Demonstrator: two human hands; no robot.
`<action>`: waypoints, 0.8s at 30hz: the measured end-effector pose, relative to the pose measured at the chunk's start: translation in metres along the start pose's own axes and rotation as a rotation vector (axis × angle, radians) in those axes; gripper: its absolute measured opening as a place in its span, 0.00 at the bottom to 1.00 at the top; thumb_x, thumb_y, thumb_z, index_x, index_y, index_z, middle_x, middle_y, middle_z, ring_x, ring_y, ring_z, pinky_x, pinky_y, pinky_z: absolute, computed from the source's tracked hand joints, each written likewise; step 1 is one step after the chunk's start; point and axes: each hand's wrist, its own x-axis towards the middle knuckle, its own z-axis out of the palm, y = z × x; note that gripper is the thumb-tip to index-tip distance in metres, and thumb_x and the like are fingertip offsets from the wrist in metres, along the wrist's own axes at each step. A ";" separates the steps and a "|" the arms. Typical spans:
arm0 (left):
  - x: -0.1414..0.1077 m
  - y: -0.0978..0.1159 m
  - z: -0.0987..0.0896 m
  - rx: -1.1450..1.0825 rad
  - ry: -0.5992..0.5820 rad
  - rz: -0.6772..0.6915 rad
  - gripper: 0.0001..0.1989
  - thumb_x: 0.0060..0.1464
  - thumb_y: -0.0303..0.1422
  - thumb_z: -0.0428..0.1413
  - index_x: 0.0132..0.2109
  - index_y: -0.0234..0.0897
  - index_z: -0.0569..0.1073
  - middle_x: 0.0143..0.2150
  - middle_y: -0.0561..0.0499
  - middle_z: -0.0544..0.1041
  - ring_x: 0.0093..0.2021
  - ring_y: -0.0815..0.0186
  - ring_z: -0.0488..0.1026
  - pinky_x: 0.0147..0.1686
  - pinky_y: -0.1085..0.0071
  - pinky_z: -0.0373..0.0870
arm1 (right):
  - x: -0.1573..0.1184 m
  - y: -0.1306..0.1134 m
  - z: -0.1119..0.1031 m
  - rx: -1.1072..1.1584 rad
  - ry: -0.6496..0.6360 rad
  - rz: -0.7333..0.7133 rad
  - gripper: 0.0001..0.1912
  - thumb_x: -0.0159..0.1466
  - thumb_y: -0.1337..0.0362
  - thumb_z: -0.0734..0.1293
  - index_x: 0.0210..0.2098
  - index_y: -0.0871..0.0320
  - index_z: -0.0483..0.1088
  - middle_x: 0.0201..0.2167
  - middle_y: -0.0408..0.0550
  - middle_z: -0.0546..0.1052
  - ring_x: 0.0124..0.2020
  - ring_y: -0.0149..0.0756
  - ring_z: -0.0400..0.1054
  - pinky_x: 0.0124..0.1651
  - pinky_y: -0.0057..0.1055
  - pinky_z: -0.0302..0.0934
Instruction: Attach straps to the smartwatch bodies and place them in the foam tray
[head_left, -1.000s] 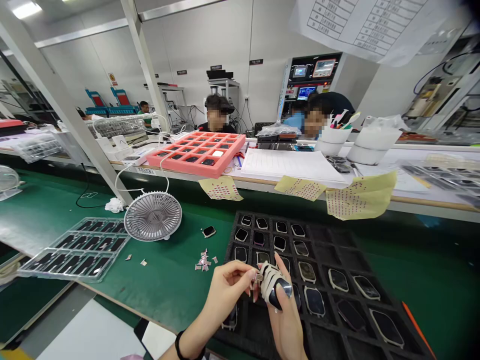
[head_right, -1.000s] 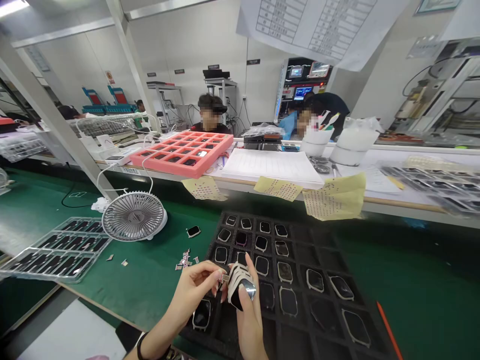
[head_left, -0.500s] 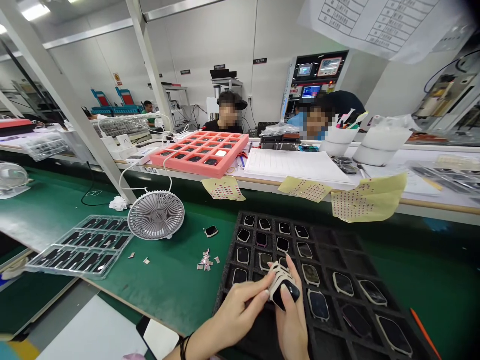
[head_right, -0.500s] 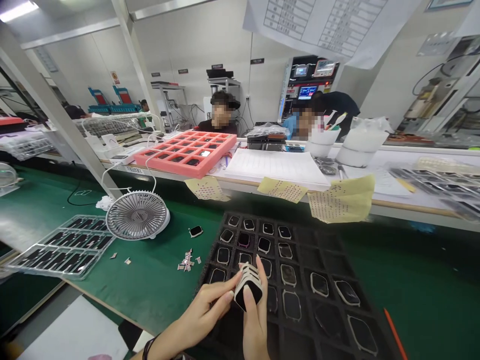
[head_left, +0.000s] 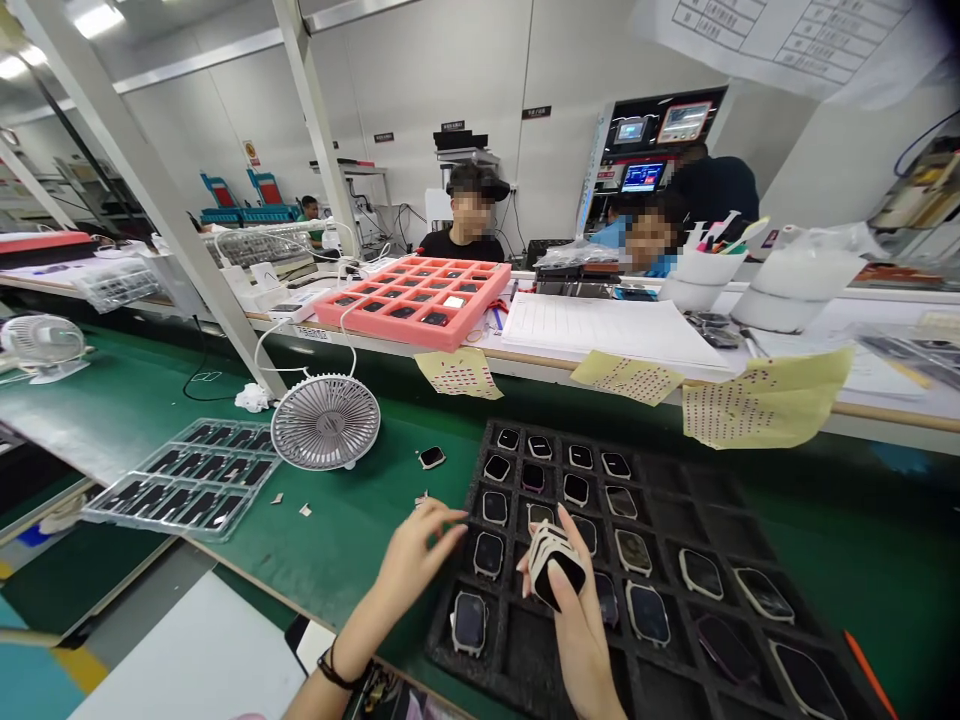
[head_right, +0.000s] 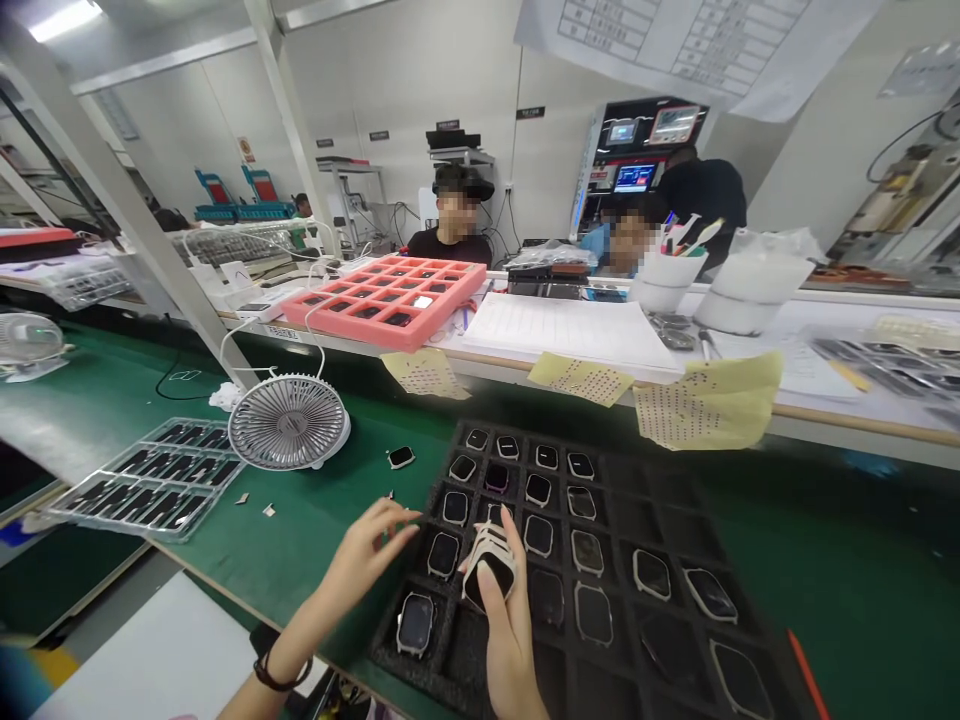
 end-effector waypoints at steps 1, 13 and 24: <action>0.001 -0.013 -0.002 0.085 0.077 -0.070 0.15 0.59 0.39 0.48 0.43 0.38 0.76 0.40 0.46 0.73 0.36 0.63 0.71 0.37 0.70 0.67 | 0.002 -0.001 -0.002 0.004 -0.001 0.034 0.34 0.63 0.50 0.64 0.66 0.47 0.50 0.43 0.46 0.75 0.40 0.41 0.69 0.50 0.42 0.59; 0.006 -0.033 -0.006 0.028 0.163 -0.091 0.11 0.55 0.38 0.54 0.33 0.36 0.76 0.31 0.47 0.75 0.31 0.64 0.72 0.32 0.70 0.70 | 0.012 -0.017 0.003 0.371 -0.143 0.359 0.29 0.62 0.50 0.64 0.60 0.54 0.61 0.39 0.50 0.75 0.28 0.36 0.65 0.29 0.33 0.58; 0.023 0.068 -0.014 -0.313 -0.357 0.538 0.09 0.58 0.34 0.56 0.37 0.39 0.81 0.38 0.43 0.78 0.39 0.64 0.75 0.41 0.69 0.72 | 0.015 -0.020 0.000 0.636 -0.566 0.726 0.14 0.58 0.54 0.69 0.31 0.60 0.71 0.22 0.44 0.72 0.22 0.34 0.68 0.20 0.24 0.50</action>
